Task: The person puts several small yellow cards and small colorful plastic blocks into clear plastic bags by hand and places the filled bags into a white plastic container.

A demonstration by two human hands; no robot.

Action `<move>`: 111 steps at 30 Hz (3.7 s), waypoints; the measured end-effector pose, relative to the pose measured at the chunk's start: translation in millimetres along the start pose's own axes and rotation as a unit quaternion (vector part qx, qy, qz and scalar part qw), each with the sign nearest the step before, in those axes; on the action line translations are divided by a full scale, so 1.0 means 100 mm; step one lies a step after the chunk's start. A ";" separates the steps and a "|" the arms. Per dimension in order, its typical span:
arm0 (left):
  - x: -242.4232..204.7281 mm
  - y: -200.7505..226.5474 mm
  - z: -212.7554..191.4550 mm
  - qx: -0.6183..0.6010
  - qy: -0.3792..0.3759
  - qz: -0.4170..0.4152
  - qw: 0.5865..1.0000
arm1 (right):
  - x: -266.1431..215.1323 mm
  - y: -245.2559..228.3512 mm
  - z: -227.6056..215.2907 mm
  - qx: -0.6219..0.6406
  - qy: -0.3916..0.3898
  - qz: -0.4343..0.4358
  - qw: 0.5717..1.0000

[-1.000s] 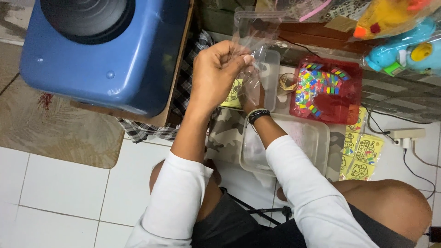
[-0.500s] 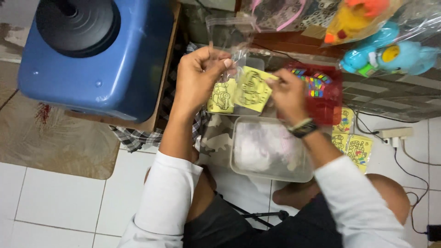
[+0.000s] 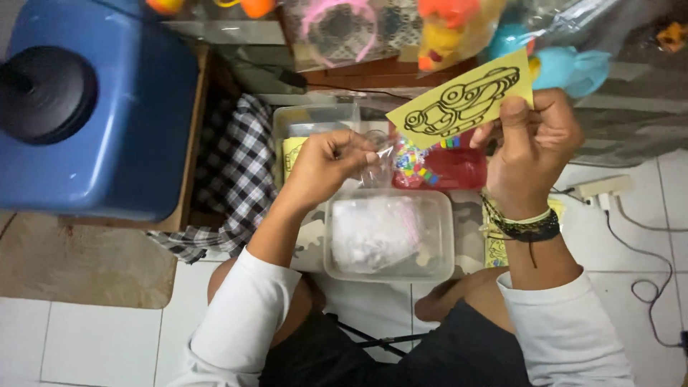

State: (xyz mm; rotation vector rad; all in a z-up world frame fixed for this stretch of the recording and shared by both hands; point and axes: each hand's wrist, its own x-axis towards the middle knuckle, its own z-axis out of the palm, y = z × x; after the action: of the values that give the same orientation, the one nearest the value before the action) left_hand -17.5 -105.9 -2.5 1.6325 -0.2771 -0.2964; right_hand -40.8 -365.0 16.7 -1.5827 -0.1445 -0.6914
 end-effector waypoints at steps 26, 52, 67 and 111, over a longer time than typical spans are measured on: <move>0.05 -0.18 0.39 -0.112 -0.058 -0.077 0.989 | 0.06 0.21 -0.20 -0.012 -0.082 0.052 0.995; 0.07 -0.18 0.41 -0.096 -0.092 -0.036 0.990 | 0.10 0.14 -0.11 -0.054 -0.109 -0.015 0.992; 0.05 0.03 0.43 -0.064 -0.011 0.005 0.998 | 0.02 0.10 0.03 -0.127 -0.198 -0.138 0.962; 0.16 -0.11 0.08 0.179 0.077 0.010 0.981 | -0.42 2.30 -0.05 -0.533 -0.389 0.293 0.692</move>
State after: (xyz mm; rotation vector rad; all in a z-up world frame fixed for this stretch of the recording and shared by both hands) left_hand -5.8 -118.4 -14.7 1.9957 -0.2384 -0.1063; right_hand 34.0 -392.4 -203.2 -2.7824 0.2038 0.6232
